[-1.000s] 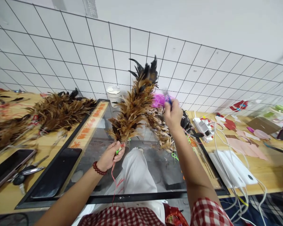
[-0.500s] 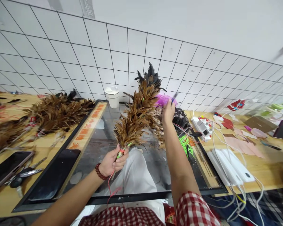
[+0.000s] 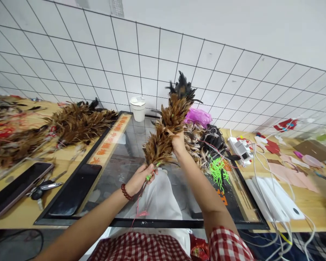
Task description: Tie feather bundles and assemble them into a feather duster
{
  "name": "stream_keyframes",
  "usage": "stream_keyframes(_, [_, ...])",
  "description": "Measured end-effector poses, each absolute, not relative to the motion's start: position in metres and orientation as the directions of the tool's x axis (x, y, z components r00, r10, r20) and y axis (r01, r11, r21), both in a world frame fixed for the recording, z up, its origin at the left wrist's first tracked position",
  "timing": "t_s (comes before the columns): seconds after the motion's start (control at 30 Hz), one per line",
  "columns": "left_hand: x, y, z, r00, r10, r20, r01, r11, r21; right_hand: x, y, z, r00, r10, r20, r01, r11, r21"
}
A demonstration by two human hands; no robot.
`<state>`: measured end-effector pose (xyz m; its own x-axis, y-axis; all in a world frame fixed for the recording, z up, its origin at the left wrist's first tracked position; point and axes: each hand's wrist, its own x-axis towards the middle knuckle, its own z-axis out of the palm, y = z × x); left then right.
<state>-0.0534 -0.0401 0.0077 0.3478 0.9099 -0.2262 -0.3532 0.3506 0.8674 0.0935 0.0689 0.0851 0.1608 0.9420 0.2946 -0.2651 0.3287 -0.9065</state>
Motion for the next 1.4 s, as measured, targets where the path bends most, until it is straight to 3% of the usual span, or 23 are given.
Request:
stream_keyframes(0.1, [-0.059,-0.034,0.008,0.318,0.911,-0.262,-0.423,0.384,0.821,0.101,0.064,0.084,0.089,0.973,0.214,-0.210,0.229,-0.951])
stream_keyframes(0.17, [-0.064,-0.030,0.009,0.348,0.890,-0.295,-0.475,0.439,0.763,0.112,0.060,0.078,0.181,0.973,0.142,-0.107,0.163,-0.981])
stream_keyframes(0.27, [-0.070,-0.027,0.012,0.381,0.868,-0.320,-0.516,0.486,0.705,0.127,0.044,0.070,0.259,0.938,0.230,0.331,0.137,-0.933])
stream_keyframes(0.33, [-0.071,-0.027,0.014,0.405,0.854,-0.325,-0.531,0.509,0.677,0.127,0.026,0.068,0.111,0.945,0.307,0.705,0.143,-0.694])
stream_keyframes(0.4, [-0.072,-0.028,0.015,0.431,0.843,-0.322,-0.539,0.527,0.657,0.117,0.005,0.068,-0.097,0.950,0.295,0.905,0.208,-0.371])
stream_keyframes(0.47, [-0.072,-0.027,0.014,0.471,0.822,-0.322,-0.539,0.556,0.632,0.102,-0.009,0.069,-0.299,0.919,0.258,0.935,0.336,-0.113])
stream_keyframes(0.53, [-0.074,-0.027,0.012,0.523,0.789,-0.323,-0.531,0.598,0.601,0.092,-0.009,0.072,-0.459,0.857,0.236,0.887,0.457,0.065])
stream_keyframes(0.63, [-0.077,-0.025,0.006,0.620,0.714,-0.325,-0.486,0.675,0.555,0.100,0.025,0.091,-0.425,0.868,0.255,0.904,0.394,0.165])
stream_keyframes(0.73, [-0.080,-0.026,0.002,0.712,0.632,-0.307,-0.425,0.734,0.529,0.141,0.082,0.131,-0.077,0.922,0.379,0.996,0.087,-0.009])
stream_keyframes(0.8, [-0.080,-0.029,0.001,0.753,0.600,-0.270,-0.405,0.746,0.528,0.174,0.110,0.157,0.166,0.870,0.464,0.976,-0.076,-0.206])
stream_keyframes(0.87, [-0.078,-0.032,0.001,0.762,0.607,-0.226,-0.418,0.727,0.545,0.196,0.115,0.172,0.307,0.761,0.571,0.930,-0.113,-0.349])
stream_keyframes(0.9, [-0.077,-0.033,0.001,0.758,0.618,-0.209,-0.429,0.713,0.555,0.199,0.107,0.172,0.304,0.732,0.610,0.927,-0.078,-0.368])
stream_keyframes(0.97, [-0.076,-0.035,0.002,0.755,0.624,-0.202,-0.431,0.704,0.565,0.188,0.074,0.158,0.162,0.779,0.606,0.955,0.030,-0.294])
stream_keyframes(1.03, [-0.076,-0.034,0.003,0.787,0.576,-0.219,-0.390,0.741,0.547,0.161,0.029,0.128,-0.115,0.876,0.468,0.973,0.194,-0.125])
stream_keyframes(1.1, [-0.077,-0.032,0.003,0.827,0.515,-0.226,-0.353,0.788,0.505,0.133,-0.008,0.098,-0.396,0.871,0.292,0.909,0.416,-0.008])
stream_keyframes(1.17, [-0.079,-0.030,0.002,0.861,0.464,-0.208,-0.329,0.820,0.469,0.117,-0.021,0.082,-0.461,0.869,0.181,0.885,0.465,0.022])
stream_keyframes(1.23, [-0.081,-0.029,0.001,0.895,0.411,-0.176,-0.292,0.836,0.465,0.120,-0.005,0.084,-0.352,0.915,0.196,0.932,0.361,-0.011])
stream_keyframes(1.3, [-0.083,-0.028,0.000,0.927,0.343,-0.150,-0.232,0.841,0.488,0.140,0.030,0.100,-0.116,0.943,0.311,0.970,0.175,-0.168])
stream_keyframes(1.37, [-0.085,-0.028,0.000,0.942,0.309,-0.130,-0.202,0.833,0.515,0.166,0.064,0.119,0.135,0.910,0.392,0.865,0.084,-0.494])
stream_keyframes(1.4, [-0.086,-0.028,-0.001,0.944,0.308,-0.122,-0.201,0.825,0.528,0.176,0.075,0.125,0.231,0.901,0.368,0.711,0.101,-0.695])
